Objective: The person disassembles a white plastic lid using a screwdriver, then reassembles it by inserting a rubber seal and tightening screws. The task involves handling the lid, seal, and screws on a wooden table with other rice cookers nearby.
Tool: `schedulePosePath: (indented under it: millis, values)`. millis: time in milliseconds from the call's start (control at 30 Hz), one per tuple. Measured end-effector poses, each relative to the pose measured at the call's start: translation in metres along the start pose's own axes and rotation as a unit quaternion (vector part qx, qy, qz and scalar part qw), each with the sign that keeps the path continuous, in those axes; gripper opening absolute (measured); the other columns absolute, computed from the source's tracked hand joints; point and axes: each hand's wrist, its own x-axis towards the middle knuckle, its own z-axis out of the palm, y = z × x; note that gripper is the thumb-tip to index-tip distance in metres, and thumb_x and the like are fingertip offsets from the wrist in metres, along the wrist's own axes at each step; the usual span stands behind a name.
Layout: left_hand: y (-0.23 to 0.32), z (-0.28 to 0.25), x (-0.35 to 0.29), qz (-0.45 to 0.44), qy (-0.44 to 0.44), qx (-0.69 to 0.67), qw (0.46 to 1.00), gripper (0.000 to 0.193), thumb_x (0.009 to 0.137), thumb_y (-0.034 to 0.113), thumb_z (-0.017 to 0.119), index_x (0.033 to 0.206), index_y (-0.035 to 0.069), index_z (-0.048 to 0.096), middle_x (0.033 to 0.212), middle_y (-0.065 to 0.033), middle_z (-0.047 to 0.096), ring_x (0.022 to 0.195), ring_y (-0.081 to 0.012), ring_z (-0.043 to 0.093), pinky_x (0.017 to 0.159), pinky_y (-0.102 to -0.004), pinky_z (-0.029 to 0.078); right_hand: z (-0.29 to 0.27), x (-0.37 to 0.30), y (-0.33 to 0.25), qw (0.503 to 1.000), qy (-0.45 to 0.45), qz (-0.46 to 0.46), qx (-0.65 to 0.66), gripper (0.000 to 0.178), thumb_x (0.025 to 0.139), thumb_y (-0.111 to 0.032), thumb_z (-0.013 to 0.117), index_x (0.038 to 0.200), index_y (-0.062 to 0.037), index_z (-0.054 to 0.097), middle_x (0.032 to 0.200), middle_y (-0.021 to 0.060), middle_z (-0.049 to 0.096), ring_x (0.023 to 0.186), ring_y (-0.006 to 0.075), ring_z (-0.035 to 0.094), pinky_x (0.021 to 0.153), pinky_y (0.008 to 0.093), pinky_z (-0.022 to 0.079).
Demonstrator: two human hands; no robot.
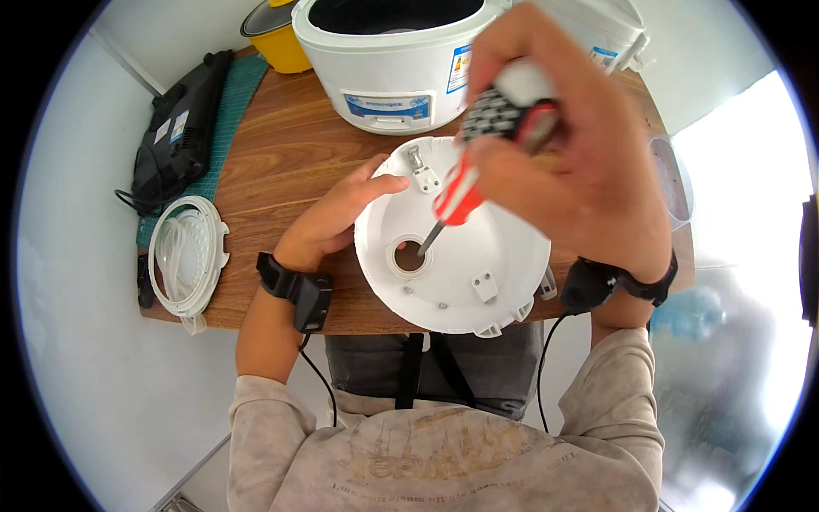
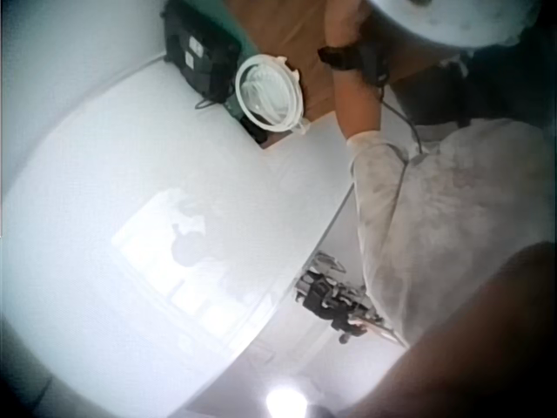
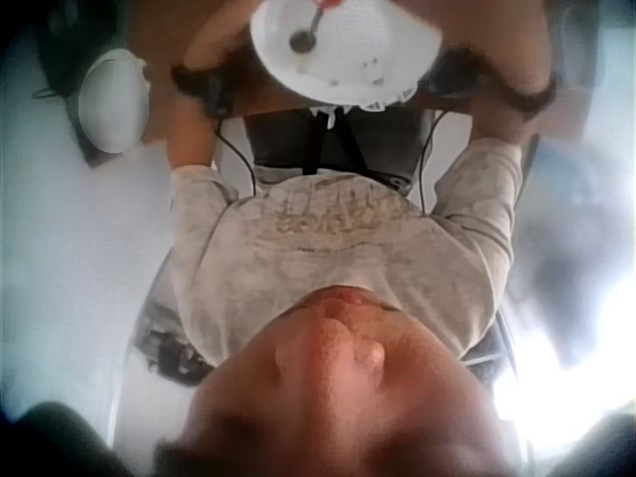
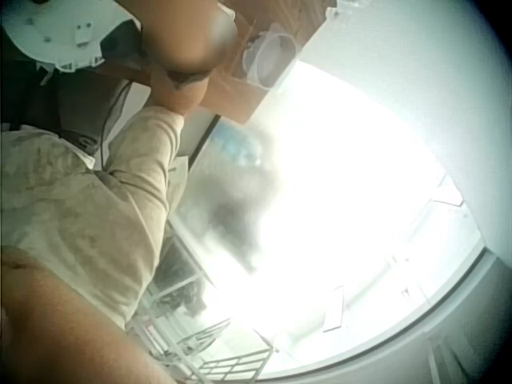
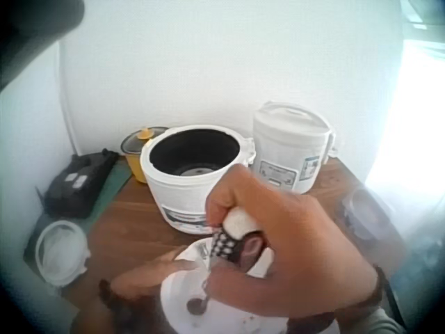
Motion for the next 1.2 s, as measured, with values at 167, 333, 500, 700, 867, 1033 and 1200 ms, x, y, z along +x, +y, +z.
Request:
schedulePosePath:
  millis: [167,333,500,700,867,1033,1200]
  values:
    - [0.001,0.0,0.005,-0.011,-0.012,0.005,1.0,0.073,0.092,0.031,0.069,0.149,-0.001,0.037,0.136,-0.0164,0.056,0.123,-0.0227,0.058,0.098,-0.0354,0.052,-0.028,-0.018,-0.007,0.978,0.07,-0.183,0.067,0.032,0.063,0.002,0.045,0.093,-0.0035,0.054,0.091,0.0116,0.052,0.074,0.0221,0.056,0.068,0.0345,0.054]
    - [0.002,0.01,-0.008,0.043,-0.007,-0.022,0.999,0.065,0.095,0.035,0.065,0.146,0.003,0.041,0.134,-0.0123,0.059,0.121,-0.021,0.059,0.097,-0.0346,0.052,0.013,-0.021,-0.012,0.969,-0.023,-0.212,-0.128,0.02,0.066,-0.001,0.054,0.085,-0.0055,0.059,0.067,0.0065,0.053,0.055,0.0245,0.053,0.049,0.0316,0.044]
    - [-0.009,-0.002,0.012,0.01,-0.018,-0.037,0.999,0.052,0.099,0.035,0.057,0.14,0.004,0.048,0.13,-0.0103,0.06,0.118,-0.0196,0.06,0.098,-0.0346,0.05,0.076,-0.056,0.014,0.923,-0.23,-0.108,-0.288,0.014,0.083,-0.013,0.067,0.092,-0.0026,0.064,0.075,0.0091,0.066,0.059,0.0283,0.065,0.051,0.0389,0.05]
    - [-0.003,0.005,0.009,0.021,-0.036,-0.021,0.999,0.05,0.1,0.035,0.056,0.139,0.004,0.05,0.13,-0.0112,0.06,0.117,-0.0196,0.06,0.097,-0.034,0.05,0.088,-0.068,0.029,0.903,-0.268,-0.078,-0.326,0.014,0.087,-0.016,0.066,0.093,-0.0027,0.064,0.076,0.009,0.066,0.064,0.0289,0.068,0.056,0.0383,0.054]
    - [-0.013,-0.002,0.017,0.046,-0.03,-0.009,0.998,0.051,0.1,0.032,0.057,0.14,0.003,0.047,0.128,-0.0112,0.061,0.116,-0.0197,0.06,0.095,-0.0335,0.051,0.076,-0.063,0.007,0.917,-0.223,-0.043,-0.326,0.008,0.088,-0.014,0.064,0.088,-0.0054,0.065,0.077,0.0091,0.066,0.069,0.0279,0.069,0.061,0.0387,0.054]
    - [-0.013,0.0,0.01,0.059,-0.027,0.015,0.998,0.053,0.099,0.03,0.059,0.141,0.002,0.044,0.126,-0.0117,0.061,0.114,-0.0195,0.061,0.093,-0.0332,0.052,0.039,-0.061,-0.004,0.946,-0.114,0.052,-0.298,0.011,0.089,-0.018,0.063,0.09,-0.0083,0.068,0.081,0.0105,0.069,0.074,0.0292,0.069,0.067,0.041,0.055]
    - [-0.009,0.001,0.008,0.047,-0.026,0.005,0.999,0.054,0.098,0.031,0.059,0.141,0.002,0.044,0.127,-0.012,0.06,0.114,-0.0194,0.062,0.092,-0.0332,0.053,-0.021,-0.058,0.048,0.883,-0.029,0.239,-0.402,0.018,0.09,-0.023,0.062,0.095,-0.0108,0.073,0.088,0.0119,0.073,0.082,0.0336,0.069,0.074,0.0452,0.055]
